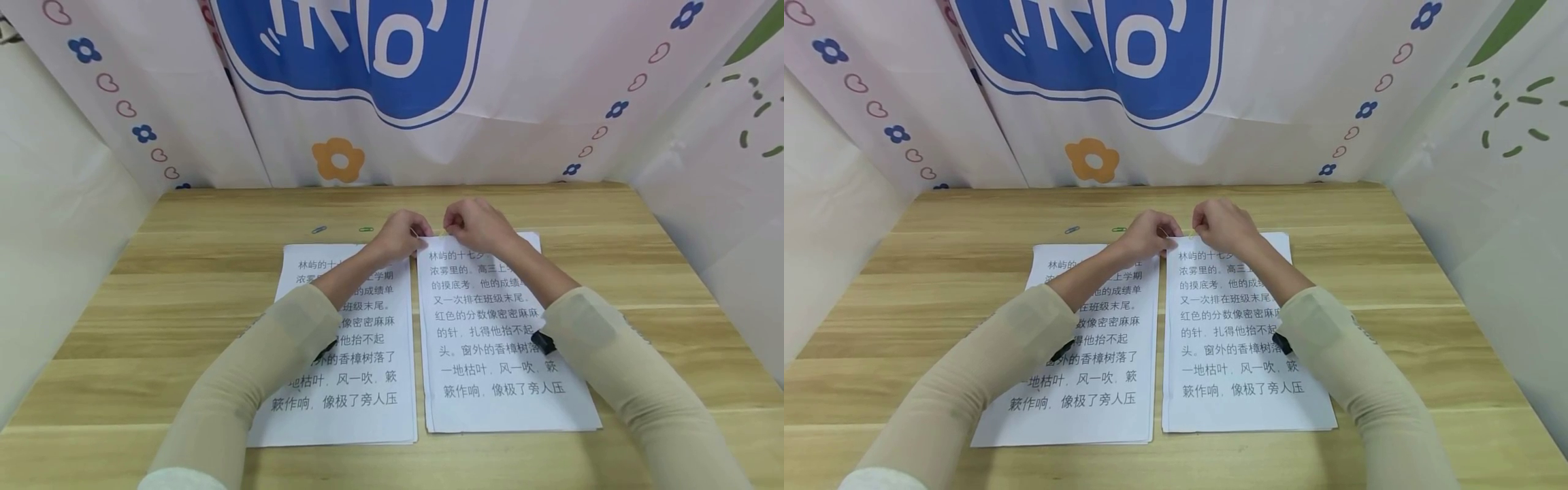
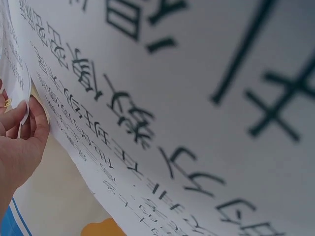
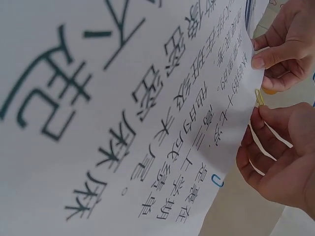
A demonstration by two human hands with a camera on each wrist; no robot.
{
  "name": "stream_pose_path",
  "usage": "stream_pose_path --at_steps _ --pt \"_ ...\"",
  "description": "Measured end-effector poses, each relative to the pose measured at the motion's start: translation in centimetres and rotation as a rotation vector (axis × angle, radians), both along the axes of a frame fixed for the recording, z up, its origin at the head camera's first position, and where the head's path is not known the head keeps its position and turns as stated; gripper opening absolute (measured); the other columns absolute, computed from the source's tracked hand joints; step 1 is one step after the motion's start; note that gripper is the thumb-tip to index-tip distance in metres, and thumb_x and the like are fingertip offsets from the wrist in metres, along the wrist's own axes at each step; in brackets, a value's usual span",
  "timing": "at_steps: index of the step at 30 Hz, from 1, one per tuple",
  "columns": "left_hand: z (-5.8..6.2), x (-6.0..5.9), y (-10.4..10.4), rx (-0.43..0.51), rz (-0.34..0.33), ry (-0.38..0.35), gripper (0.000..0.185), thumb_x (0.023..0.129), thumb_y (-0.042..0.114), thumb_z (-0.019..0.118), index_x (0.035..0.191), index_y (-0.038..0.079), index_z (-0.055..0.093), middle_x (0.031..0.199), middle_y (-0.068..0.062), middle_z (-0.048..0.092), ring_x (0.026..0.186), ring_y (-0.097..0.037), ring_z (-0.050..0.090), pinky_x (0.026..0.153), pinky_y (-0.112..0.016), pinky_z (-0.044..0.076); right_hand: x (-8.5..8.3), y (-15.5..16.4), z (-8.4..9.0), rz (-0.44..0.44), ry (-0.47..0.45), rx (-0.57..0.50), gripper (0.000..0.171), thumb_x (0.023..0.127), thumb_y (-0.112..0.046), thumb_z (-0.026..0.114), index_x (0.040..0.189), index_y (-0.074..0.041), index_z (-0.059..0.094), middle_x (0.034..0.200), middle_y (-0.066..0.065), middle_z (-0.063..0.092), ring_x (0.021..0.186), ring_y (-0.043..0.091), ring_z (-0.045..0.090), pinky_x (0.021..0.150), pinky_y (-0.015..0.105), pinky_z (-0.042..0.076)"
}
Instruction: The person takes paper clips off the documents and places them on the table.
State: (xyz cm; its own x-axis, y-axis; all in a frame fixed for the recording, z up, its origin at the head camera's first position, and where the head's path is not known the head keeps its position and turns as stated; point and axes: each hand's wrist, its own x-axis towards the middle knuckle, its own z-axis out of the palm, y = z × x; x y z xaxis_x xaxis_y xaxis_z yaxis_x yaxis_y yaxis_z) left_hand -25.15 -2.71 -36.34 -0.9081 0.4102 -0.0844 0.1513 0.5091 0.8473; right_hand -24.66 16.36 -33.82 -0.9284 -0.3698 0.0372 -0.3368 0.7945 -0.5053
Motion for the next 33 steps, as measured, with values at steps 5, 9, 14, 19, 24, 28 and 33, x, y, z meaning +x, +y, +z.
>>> stream_pose_path --at_steps 5,9,14,19,24,28,33 --pt "0.0 0.0 0.0 0.005 0.001 0.006 0.013 0.092 -0.014 0.064 0.098 -0.004 0.069 0.093 -0.011 0.061 0.076 -0.019 0.059 0.066 -0.025 0.057 -0.1 0.1 -0.1 -0.046 -0.011 -0.054 0.011 0.097 -0.002 0.062 0.101 -0.001 0.072 0.091 0.012 0.068 0.080 0.025 0.061 0.073 0.036 0.051" --pt "0.0 -0.1 0.0 -0.012 0.000 0.016 0.013 0.092 -0.014 0.065 0.098 -0.003 0.069 0.094 -0.011 0.061 0.076 -0.019 0.059 0.066 -0.025 0.058 -0.2 0.1 0.0 -0.088 -0.008 -0.074 0.009 0.097 -0.002 0.063 0.099 -0.002 0.072 0.089 0.012 0.068 0.079 0.025 0.060 0.071 0.035 0.050" --pt "0.0 -0.1 0.0 -0.023 0.002 0.016 0.013 0.092 -0.013 0.066 0.099 -0.003 0.069 0.097 -0.013 0.063 0.077 -0.019 0.060 0.067 -0.025 0.058 -0.5 0.1 0.0 -0.120 -0.019 -0.069 0.009 0.097 -0.003 0.063 0.098 -0.002 0.072 0.089 0.011 0.068 0.079 0.024 0.060 0.071 0.035 0.049" --pt "0.0 -0.1 0.1 -0.026 0.004 0.015 0.013 0.091 -0.014 0.066 0.099 -0.004 0.069 0.096 -0.014 0.063 0.076 -0.019 0.060 0.066 -0.025 0.059 -0.8 -0.1 -0.3 -0.142 -0.027 -0.061 0.010 0.097 -0.005 0.065 0.100 -0.001 0.073 0.095 0.013 0.071 0.084 0.027 0.063 0.075 0.038 0.053" --pt "-0.1 -0.2 0.2 -0.031 0.004 0.015 0.013 0.091 -0.014 0.066 0.099 -0.004 0.069 0.096 -0.014 0.063 0.075 -0.019 0.060 0.065 -0.025 0.058 -1.1 -0.3 -0.5 -0.166 -0.049 -0.042 0.010 0.097 -0.007 0.066 0.100 -0.002 0.074 0.099 0.013 0.071 0.088 0.027 0.063 0.079 0.040 0.054" --pt "-0.1 -0.2 0.2 -0.032 0.003 0.011 0.014 0.091 -0.014 0.066 0.099 -0.004 0.069 0.095 -0.014 0.063 0.074 -0.019 0.060 0.065 -0.025 0.059 -1.2 -0.4 -0.6 -0.179 -0.056 -0.028 0.010 0.098 -0.008 0.066 0.100 -0.002 0.073 0.099 0.013 0.071 0.088 0.027 0.062 0.079 0.041 0.053" --pt "0.0 -0.1 0.2 -0.033 0.002 0.006 0.014 0.091 -0.014 0.066 0.100 -0.005 0.069 0.095 -0.013 0.063 0.075 -0.019 0.060 0.065 -0.026 0.059 -1.5 -0.2 -0.8 -0.195 -0.054 -0.007 0.011 0.097 -0.008 0.065 0.101 -0.002 0.074 0.103 0.014 0.072 0.092 0.030 0.063 0.084 0.044 0.053"
